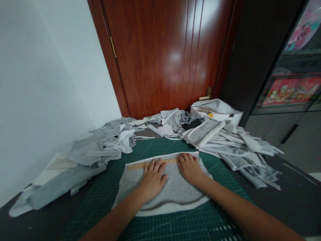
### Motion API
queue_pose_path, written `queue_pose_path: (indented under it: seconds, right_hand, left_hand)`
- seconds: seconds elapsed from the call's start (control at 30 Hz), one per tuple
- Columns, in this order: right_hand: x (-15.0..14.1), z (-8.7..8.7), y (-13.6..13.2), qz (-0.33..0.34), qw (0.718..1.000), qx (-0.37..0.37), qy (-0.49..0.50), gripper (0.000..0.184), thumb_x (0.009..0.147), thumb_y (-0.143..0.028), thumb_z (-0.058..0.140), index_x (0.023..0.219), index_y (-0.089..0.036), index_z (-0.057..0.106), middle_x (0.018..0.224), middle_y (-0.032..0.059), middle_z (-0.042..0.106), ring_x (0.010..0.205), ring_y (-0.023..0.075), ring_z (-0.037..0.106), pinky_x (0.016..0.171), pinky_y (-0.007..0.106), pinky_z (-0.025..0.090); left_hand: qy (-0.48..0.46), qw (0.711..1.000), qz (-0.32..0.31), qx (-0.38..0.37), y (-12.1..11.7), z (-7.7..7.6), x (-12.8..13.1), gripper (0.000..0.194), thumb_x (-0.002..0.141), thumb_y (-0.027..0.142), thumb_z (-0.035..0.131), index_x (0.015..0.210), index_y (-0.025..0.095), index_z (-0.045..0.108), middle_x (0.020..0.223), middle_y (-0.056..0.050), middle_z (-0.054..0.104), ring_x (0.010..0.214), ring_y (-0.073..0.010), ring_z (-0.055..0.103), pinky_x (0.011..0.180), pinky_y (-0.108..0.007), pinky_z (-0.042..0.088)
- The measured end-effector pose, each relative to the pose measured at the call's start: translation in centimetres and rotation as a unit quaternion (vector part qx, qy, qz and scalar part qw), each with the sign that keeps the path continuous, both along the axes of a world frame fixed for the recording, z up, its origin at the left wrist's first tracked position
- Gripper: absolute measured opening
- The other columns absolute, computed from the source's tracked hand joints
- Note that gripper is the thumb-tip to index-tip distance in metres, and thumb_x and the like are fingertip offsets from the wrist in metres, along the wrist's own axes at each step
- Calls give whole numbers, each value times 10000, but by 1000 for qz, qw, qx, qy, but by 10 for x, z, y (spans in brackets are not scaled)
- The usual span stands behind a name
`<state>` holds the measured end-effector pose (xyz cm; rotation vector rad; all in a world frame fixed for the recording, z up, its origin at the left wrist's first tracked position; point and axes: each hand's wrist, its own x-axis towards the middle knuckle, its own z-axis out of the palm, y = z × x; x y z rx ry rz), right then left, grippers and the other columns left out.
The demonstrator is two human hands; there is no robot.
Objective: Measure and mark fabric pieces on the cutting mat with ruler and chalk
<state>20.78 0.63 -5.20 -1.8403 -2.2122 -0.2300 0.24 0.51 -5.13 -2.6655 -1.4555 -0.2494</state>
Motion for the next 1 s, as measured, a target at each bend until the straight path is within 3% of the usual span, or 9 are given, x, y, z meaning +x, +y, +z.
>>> queue_pose_path:
  seconds: [0.2, 0.4, 0.53, 0.7, 0.9, 1.0]
  right_hand:
    - [-4, 8, -19, 11, 999, -20, -45, 369, 949, -275, 359, 1224, -134, 563, 1226, 187, 567, 1111, 342, 472, 878, 513, 373]
    - [-18, 21, -4, 10, 998, -25, -49, 348, 945, -315, 379, 1044, -110, 642, 1045, 193, 611, 979, 308, 525, 801, 428, 417]
    - [-20, 12, 2, 26, 999, 26, -16, 229, 909, -234, 431, 993, -135, 620, 1023, 157, 593, 977, 275, 503, 795, 368, 420]
    - [-12, 0, 0, 61, 997, 33, 21, 226, 914, -202, 418, 1029, -128, 598, 1056, 145, 572, 1009, 267, 476, 876, 386, 405]
    - [0, -5, 5, 163, 978, 24, 127, 264, 925, -232, 466, 1146, -191, 605, 1174, 98, 562, 1110, 216, 476, 984, 377, 374]
    - [5, -6, 8, 187, 968, 20, 165, 252, 901, -216, 511, 1125, -209, 625, 1171, 85, 574, 1120, 201, 492, 998, 373, 371]
  left_hand:
    - [32, 999, -10, -29, -22, 13, -4, 527, 930, 431, 393, 1418, 233, 379, 1498, -89, 354, 1368, -347, 272, 1081, -613, 205]
    - [87, 996, 20, -19, -11, 34, 30, 363, 887, 360, 472, 1148, 143, 599, 1139, -157, 602, 1040, -326, 549, 885, -487, 427]
    - [70, 995, 59, 40, -9, 25, 50, 284, 901, 295, 448, 1058, 125, 613, 1065, -178, 596, 1000, -333, 540, 809, -466, 435]
    - [22, 997, 45, 52, -12, 12, 41, 283, 920, 321, 428, 1071, 147, 592, 1141, -150, 561, 1083, -318, 488, 917, -498, 383]
    - [-12, 999, 41, -8, -2, 3, 22, 424, 955, 405, 354, 1343, 254, 440, 1422, -98, 414, 1329, -325, 301, 1038, -639, 225]
    - [-10, 999, 38, -32, 4, 5, 16, 450, 955, 445, 353, 1377, 299, 411, 1463, -57, 391, 1368, -324, 258, 1051, -636, 218]
